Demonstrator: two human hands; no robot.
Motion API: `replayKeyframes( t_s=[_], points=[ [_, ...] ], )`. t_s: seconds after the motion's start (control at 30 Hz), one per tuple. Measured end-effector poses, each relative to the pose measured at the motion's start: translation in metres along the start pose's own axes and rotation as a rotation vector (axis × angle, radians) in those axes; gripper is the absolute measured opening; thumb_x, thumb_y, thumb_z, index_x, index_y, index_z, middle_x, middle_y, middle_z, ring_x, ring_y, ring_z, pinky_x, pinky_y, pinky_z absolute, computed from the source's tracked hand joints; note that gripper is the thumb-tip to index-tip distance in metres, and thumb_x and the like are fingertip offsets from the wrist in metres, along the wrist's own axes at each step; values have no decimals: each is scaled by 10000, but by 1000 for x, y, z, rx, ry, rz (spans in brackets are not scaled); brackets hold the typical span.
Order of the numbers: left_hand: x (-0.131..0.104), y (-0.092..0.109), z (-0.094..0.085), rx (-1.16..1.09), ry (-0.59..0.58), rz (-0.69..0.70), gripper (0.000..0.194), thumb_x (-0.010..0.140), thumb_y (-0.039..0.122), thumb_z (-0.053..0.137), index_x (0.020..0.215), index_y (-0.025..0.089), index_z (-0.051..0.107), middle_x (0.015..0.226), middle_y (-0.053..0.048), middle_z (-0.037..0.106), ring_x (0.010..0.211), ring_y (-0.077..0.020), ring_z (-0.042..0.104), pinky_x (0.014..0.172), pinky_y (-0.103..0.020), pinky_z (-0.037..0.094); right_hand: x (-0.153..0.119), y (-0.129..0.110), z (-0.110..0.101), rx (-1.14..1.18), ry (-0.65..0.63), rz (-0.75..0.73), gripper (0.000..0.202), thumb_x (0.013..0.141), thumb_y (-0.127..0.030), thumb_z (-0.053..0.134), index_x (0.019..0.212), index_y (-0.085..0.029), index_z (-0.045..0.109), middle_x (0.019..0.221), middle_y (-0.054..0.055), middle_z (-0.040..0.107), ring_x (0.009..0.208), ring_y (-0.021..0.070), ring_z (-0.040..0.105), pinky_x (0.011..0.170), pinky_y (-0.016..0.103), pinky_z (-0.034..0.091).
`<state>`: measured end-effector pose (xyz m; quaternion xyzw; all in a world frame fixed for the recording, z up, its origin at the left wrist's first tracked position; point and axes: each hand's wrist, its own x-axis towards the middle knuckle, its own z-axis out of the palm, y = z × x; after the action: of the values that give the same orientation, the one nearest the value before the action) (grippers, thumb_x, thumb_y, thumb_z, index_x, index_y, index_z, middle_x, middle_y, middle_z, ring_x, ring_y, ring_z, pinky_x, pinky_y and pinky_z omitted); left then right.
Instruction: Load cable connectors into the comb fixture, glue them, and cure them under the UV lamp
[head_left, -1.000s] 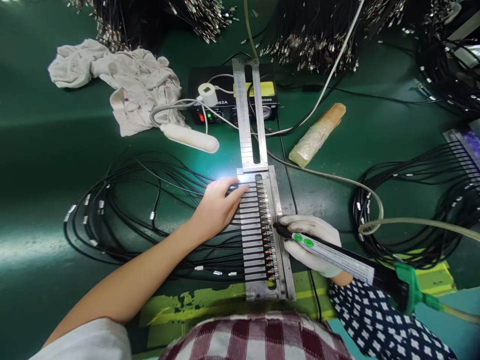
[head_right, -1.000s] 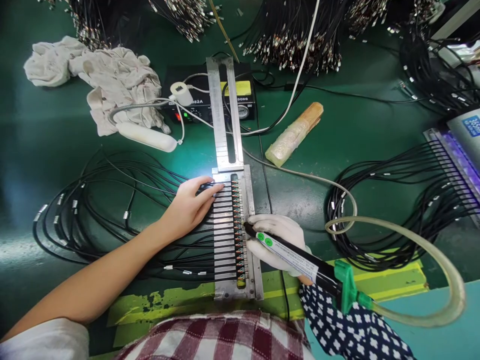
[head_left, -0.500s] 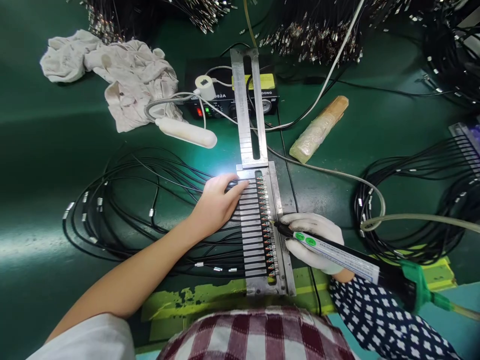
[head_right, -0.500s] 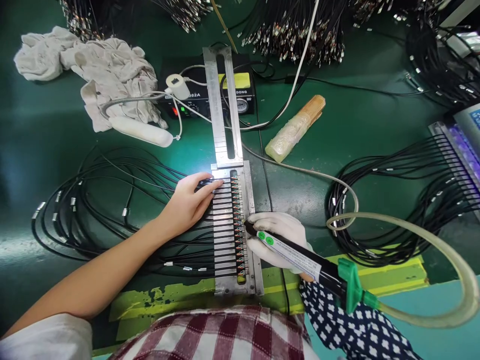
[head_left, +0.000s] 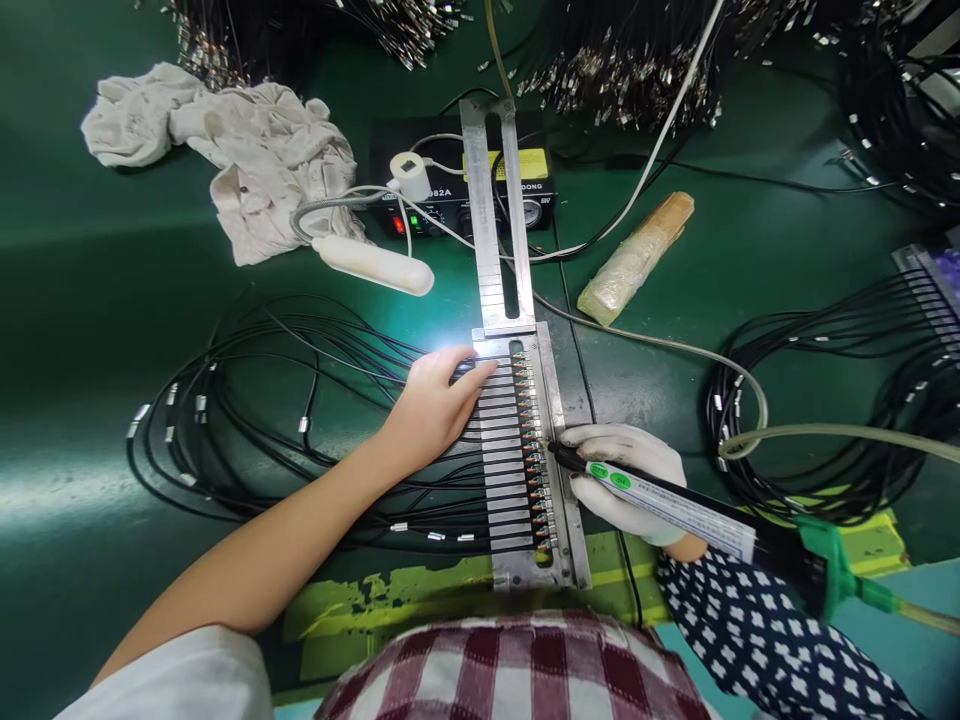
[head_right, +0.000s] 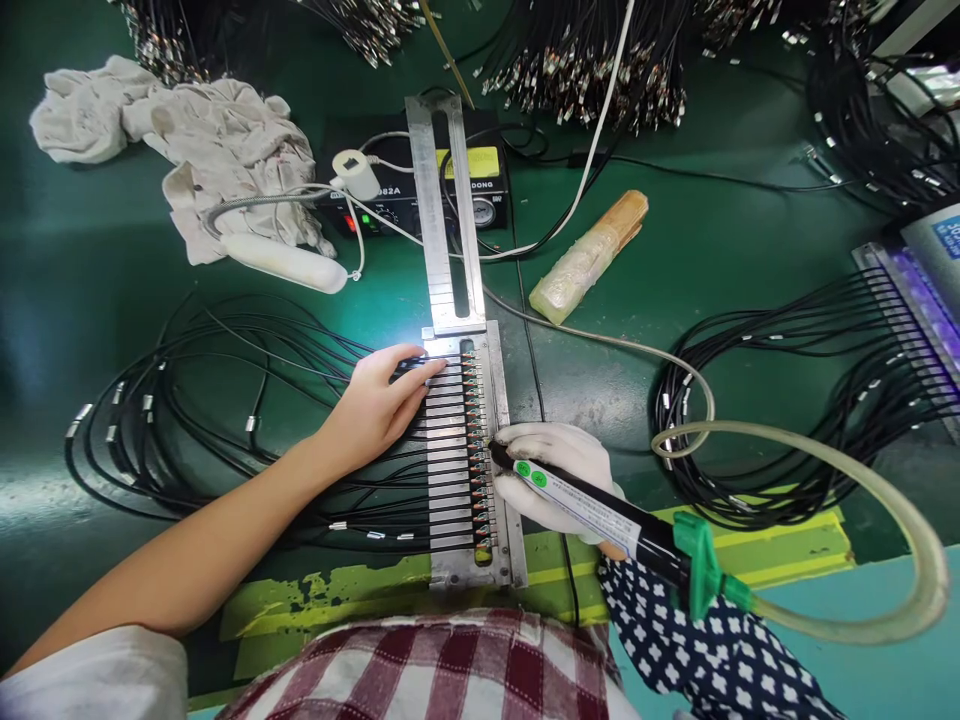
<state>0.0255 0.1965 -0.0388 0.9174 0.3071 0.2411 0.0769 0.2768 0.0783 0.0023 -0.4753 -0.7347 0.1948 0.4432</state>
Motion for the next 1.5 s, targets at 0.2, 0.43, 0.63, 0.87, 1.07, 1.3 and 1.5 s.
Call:
replayKeyframes(
  t_s=[0.2,0.43,0.63,0.87,1.07,1.3,1.5],
  points=[
    [-1,0,1,17,11,4,322,978,195,462,1245,113,622,1251,-155,529,1123,-258,517,916,-409,437,0,-2,-1,0,5,-8,223,773,-203,762,947,-159,629,996,83,719,904,176,710,807,293,587],
    [-1,-1,1,13,0,1,333,982,204,459,1259,116,622,1262,-155,529,1124,-254,516,914,-398,433,-6,-11,-7,41,52,-10,223,776,-175,729,964,-155,611,991,111,714,903,200,708,794,322,593],
    [-1,-1,0,8,-16,-8,342,974,197,471,1259,108,637,1242,-155,540,1115,-262,525,914,-398,426,-12,-3,0,27,-5,-15,257,757,-191,773,957,-149,618,1015,99,713,928,183,705,815,307,583],
    [-1,0,0,23,-29,-19,347,988,219,447,1267,124,632,1258,-149,537,1118,-250,519,919,-387,426,-7,-3,2,31,8,-21,248,764,-191,767,954,-151,612,1007,96,715,921,179,707,812,297,586],
    [-1,0,0,11,-23,-17,340,984,213,462,1257,116,639,1252,-154,538,1115,-256,525,913,-394,424,-6,-4,2,41,-4,-1,234,761,-171,761,944,-153,616,1015,93,713,925,182,706,810,303,589],
    [-1,0,-1,-5,-24,-12,343,975,198,473,1264,108,635,1250,-155,535,1115,-264,529,914,-402,423,-8,-2,2,42,4,-19,247,742,-188,776,928,-144,620,1006,90,715,913,169,706,815,285,583],
    [-2,-1,-1,2,-22,-12,343,972,190,477,1266,111,635,1253,-155,535,1113,-267,529,906,-405,426,-8,-3,1,54,6,-35,232,746,-175,763,923,-141,617,976,85,719,889,162,710,798,268,582]
  ],
)
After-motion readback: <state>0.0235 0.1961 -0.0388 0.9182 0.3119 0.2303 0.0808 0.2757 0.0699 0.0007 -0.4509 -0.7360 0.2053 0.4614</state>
